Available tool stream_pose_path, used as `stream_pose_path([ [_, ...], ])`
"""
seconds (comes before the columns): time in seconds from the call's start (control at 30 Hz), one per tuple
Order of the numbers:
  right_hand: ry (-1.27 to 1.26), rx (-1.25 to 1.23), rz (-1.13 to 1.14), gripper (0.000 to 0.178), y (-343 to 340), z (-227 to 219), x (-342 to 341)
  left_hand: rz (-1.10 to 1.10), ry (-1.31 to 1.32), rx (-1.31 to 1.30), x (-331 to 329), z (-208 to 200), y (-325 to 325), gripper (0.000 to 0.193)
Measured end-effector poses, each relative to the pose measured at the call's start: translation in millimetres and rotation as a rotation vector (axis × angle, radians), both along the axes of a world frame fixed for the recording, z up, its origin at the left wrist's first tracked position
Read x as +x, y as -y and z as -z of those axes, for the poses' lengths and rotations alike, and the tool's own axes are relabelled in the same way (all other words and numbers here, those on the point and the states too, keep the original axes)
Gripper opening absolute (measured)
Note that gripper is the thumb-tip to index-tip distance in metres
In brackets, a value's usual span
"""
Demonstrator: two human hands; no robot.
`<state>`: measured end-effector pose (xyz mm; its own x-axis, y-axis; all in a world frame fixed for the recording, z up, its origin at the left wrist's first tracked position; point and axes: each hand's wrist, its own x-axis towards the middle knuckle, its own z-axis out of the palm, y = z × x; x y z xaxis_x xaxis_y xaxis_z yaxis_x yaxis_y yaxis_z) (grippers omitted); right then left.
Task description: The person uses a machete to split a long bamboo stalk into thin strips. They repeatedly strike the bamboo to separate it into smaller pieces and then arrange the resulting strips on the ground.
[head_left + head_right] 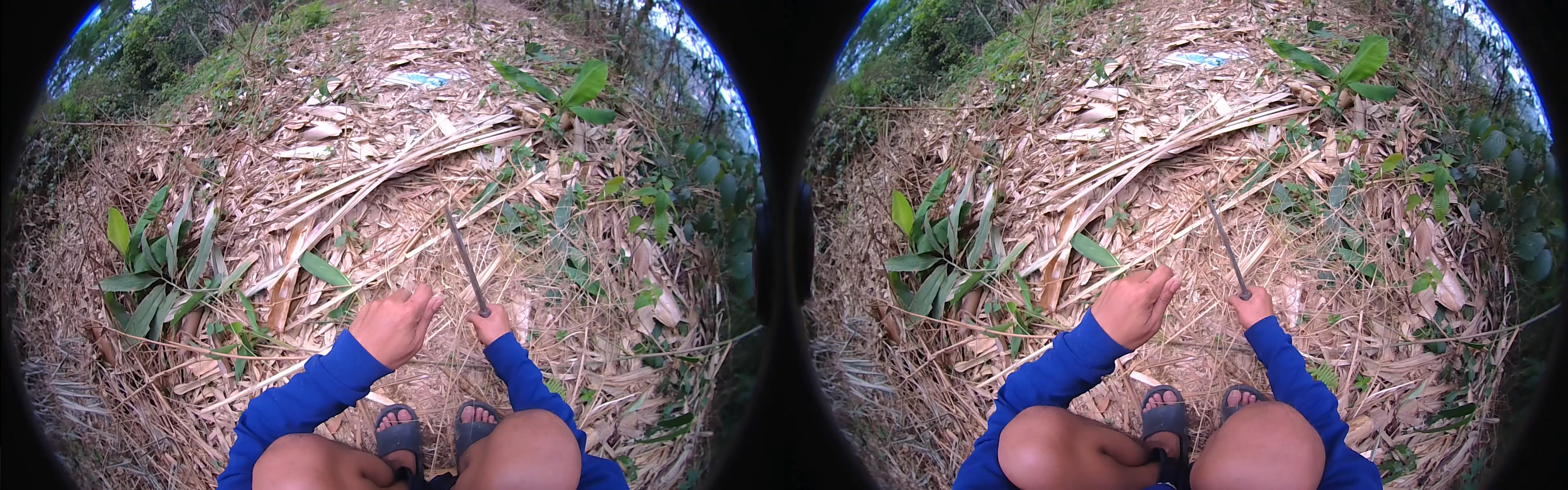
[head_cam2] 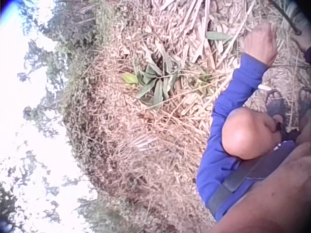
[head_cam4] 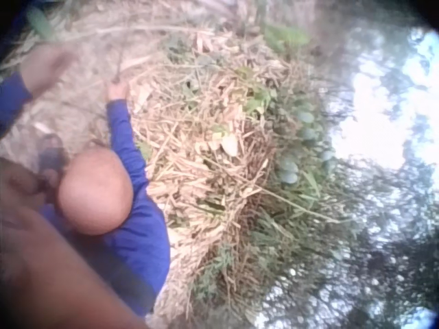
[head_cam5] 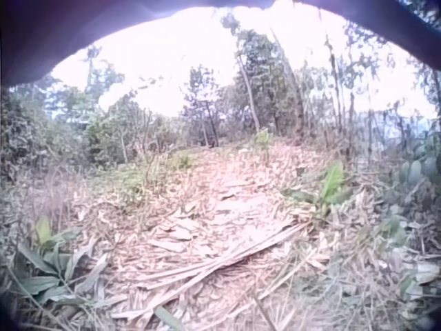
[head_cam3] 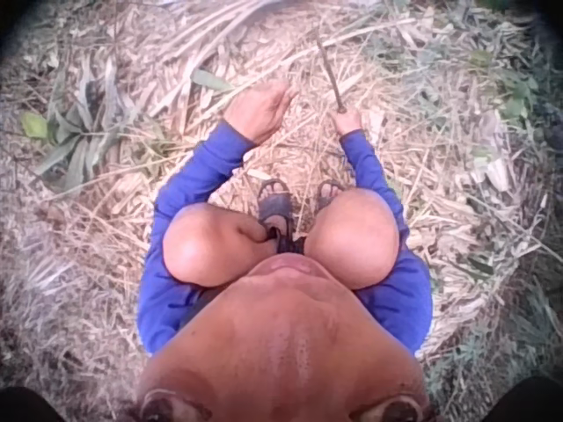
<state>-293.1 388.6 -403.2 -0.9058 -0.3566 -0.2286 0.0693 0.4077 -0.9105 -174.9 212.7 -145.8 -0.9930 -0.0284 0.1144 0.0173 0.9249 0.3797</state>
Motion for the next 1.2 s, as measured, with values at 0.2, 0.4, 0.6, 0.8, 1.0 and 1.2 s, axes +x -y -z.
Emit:
stream_pose_path([
  [0.2,0.487,-0.440,-0.095,0.029,4.2,-82.7,5.9,0.379,0.104,-0.254,3.5,35.0,-19.3,0.035],
  [0.4,0.546,-0.569,-0.376,0.031,6.1,-115.3,30.8,0.948,-0.097,-0.432,25.3,88.8,-32.9,0.032],
  [0.6,0.616,-0.642,-0.448,0.028,21.2,-118.4,51.3,1.181,-0.139,-0.289,32.9,113.8,-39.6,0.028],
  [0.8,0.582,-0.622,-0.373,0.024,27.2,-110.3,49.8,1.196,-0.093,-0.330,29.5,107.7,-36.1,0.034],
  [1.0,0.413,-0.592,-0.247,0.021,46.9,-142.7,-1.7,0.985,-0.467,-0.320,-4.1,58.1,14.4,0.046],
  [1.2,0.212,-0.662,-0.171,0.022,100.8,-271.8,-72.1,-0.183,-0.247,0.562,-72.8,-43.7,77.9,0.038],
])
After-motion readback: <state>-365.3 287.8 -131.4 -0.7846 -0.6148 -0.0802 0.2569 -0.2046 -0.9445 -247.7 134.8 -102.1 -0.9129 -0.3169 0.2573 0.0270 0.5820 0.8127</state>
